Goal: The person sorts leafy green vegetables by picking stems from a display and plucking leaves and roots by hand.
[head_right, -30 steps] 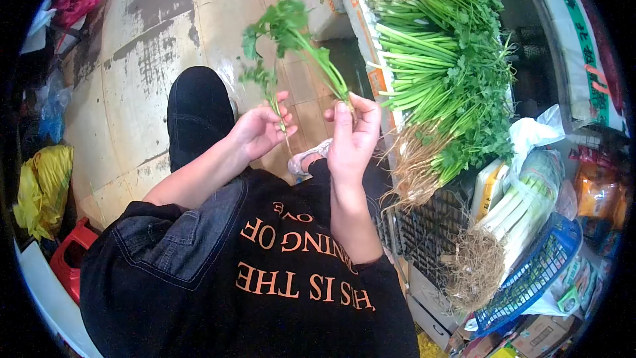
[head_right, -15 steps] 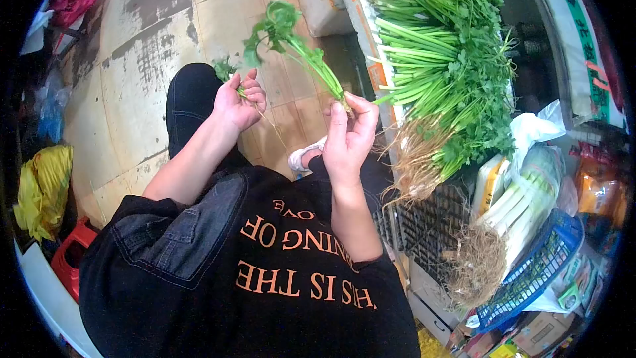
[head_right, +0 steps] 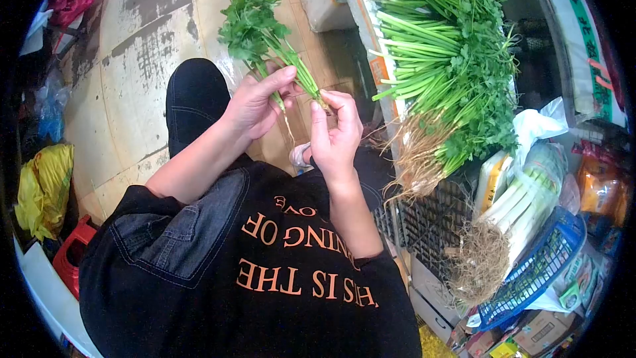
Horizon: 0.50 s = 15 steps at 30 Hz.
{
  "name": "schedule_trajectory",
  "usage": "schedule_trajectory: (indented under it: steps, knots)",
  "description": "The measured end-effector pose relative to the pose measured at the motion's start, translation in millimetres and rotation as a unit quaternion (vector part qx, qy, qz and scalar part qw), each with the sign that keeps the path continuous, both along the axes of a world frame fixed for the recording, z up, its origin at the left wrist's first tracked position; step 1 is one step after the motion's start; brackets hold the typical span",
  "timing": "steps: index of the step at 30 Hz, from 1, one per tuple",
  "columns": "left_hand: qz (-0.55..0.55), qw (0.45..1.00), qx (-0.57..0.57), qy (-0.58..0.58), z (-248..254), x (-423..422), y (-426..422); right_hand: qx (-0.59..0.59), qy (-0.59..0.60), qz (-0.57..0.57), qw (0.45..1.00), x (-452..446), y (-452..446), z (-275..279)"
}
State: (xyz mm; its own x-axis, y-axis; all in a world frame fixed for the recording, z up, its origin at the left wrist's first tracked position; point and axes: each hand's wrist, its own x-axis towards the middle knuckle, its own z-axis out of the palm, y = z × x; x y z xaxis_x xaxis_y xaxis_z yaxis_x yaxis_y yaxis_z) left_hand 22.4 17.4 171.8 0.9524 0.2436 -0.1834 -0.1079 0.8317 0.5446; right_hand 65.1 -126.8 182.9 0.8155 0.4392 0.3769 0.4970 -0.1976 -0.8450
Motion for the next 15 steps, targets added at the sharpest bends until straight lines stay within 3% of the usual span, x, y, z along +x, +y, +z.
schedule_trajectory:
  steps: [15]
  knots:
    - [0.062,0.973,0.217,0.039,5,-13,0,-0.059,-0.055,-0.004,0.997,5,3,13]
